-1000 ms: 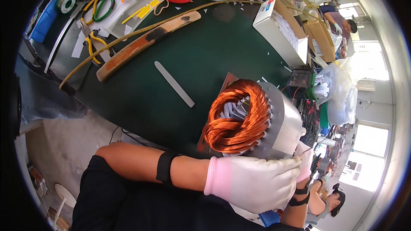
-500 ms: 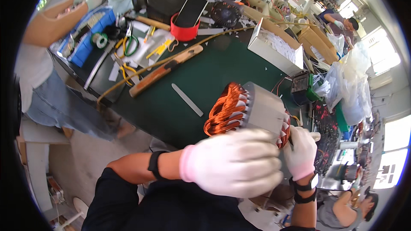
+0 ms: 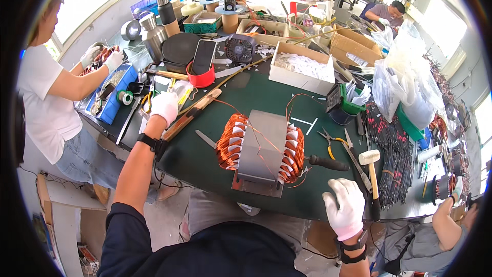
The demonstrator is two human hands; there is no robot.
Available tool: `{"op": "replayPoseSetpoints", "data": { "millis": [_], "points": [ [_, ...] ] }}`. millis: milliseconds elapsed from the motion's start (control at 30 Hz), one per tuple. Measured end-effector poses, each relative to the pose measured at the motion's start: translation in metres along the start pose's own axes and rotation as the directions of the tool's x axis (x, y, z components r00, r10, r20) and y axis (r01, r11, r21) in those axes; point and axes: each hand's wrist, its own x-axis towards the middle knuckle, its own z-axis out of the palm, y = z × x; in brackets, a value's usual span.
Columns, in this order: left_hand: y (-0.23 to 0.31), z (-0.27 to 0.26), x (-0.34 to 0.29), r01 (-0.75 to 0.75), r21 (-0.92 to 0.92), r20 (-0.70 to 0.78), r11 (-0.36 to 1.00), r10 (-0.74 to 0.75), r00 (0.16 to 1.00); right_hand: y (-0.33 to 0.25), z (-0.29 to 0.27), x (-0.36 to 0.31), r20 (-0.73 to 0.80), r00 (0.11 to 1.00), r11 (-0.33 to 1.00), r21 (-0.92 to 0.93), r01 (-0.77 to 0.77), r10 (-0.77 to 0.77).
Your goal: Winding copper coils into a motor stator and securing them with tools and ties.
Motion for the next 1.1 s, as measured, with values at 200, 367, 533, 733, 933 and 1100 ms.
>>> {"op": "replayPoseSetpoints", "data": {
  "millis": [200,367,533,733,933,1100],
  "points": [
    [-0.006,-0.007,0.013,-0.001,-0.112,0.114,0.994,0.014,0.993,0.003,-0.007,-0.010,-0.014,0.999,0.999,0.032,-0.038,0.039],
    [0.016,-0.080,-0.033,0.020,-0.453,-0.160,0.891,-0.103,0.982,-0.006,-0.016,-0.010,-0.008,1.000,0.999,0.038,0.008,-0.008],
    [0.067,-0.183,-0.166,-0.707,-0.432,-0.819,0.560,0.086,0.568,-0.052,-0.026,0.032,-0.053,0.983,0.964,0.197,0.181,-0.174],
    [0.120,-0.202,-0.175,-0.956,-0.146,-0.830,0.255,0.495,0.258,-0.102,-0.011,0.058,-0.190,0.926,0.905,0.219,0.365,-0.327],
    [0.115,-0.153,-0.174,-0.850,-0.487,-0.757,0.200,0.388,0.525,-0.113,0.013,0.076,-0.145,0.938,0.919,0.198,0.341,-0.316],
    [0.062,-0.120,-0.160,-0.608,-0.779,-0.557,0.157,0.273,0.784,-0.096,-0.003,0.076,0.004,0.982,0.982,0.021,0.188,-0.188]
  ]
}}
